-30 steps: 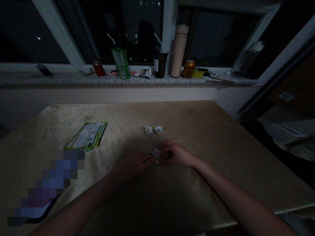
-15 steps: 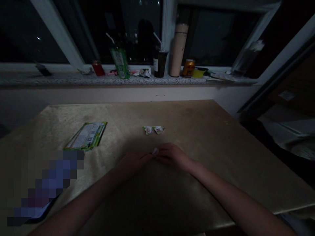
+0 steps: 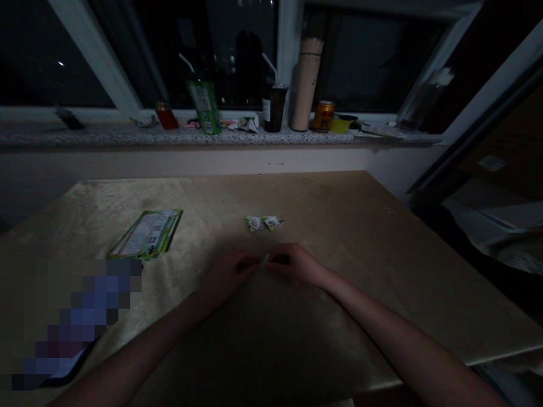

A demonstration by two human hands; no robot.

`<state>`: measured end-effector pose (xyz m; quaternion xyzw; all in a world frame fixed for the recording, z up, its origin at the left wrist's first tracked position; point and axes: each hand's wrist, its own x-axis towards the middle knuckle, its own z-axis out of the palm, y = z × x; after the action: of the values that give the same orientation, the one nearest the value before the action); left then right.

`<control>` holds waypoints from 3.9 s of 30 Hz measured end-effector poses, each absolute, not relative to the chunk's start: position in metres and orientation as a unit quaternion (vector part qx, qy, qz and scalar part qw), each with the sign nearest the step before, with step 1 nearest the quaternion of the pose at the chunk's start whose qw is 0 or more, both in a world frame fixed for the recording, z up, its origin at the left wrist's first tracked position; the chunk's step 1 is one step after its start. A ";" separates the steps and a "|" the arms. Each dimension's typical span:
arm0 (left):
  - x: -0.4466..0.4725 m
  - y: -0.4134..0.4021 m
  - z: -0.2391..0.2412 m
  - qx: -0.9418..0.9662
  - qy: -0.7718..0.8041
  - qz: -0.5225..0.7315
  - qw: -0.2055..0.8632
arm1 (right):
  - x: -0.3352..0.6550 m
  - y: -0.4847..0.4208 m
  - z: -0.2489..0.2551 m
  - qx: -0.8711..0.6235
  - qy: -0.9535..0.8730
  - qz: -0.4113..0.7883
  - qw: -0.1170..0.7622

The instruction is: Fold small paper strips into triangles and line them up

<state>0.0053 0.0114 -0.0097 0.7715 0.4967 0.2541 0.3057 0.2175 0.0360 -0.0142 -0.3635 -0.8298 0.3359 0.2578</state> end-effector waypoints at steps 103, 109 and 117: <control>0.009 -0.025 -0.007 0.931 0.359 0.062 0.012 | 0.222 0.046 -0.007 -0.573 -0.775 0.232 0.130; 0.006 -0.021 -0.005 0.932 0.359 0.055 0.019 | 0.217 0.044 -0.006 -0.522 -0.803 0.253 0.138; -0.013 -0.004 0.006 0.949 0.309 0.030 0.052 | 0.216 0.045 -0.007 -0.512 -0.803 0.271 0.138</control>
<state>-0.0127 -0.0039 0.0063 0.9490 0.3095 0.0296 0.0522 0.2165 0.0452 -0.0072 -0.5122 -0.8032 0.2712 0.1375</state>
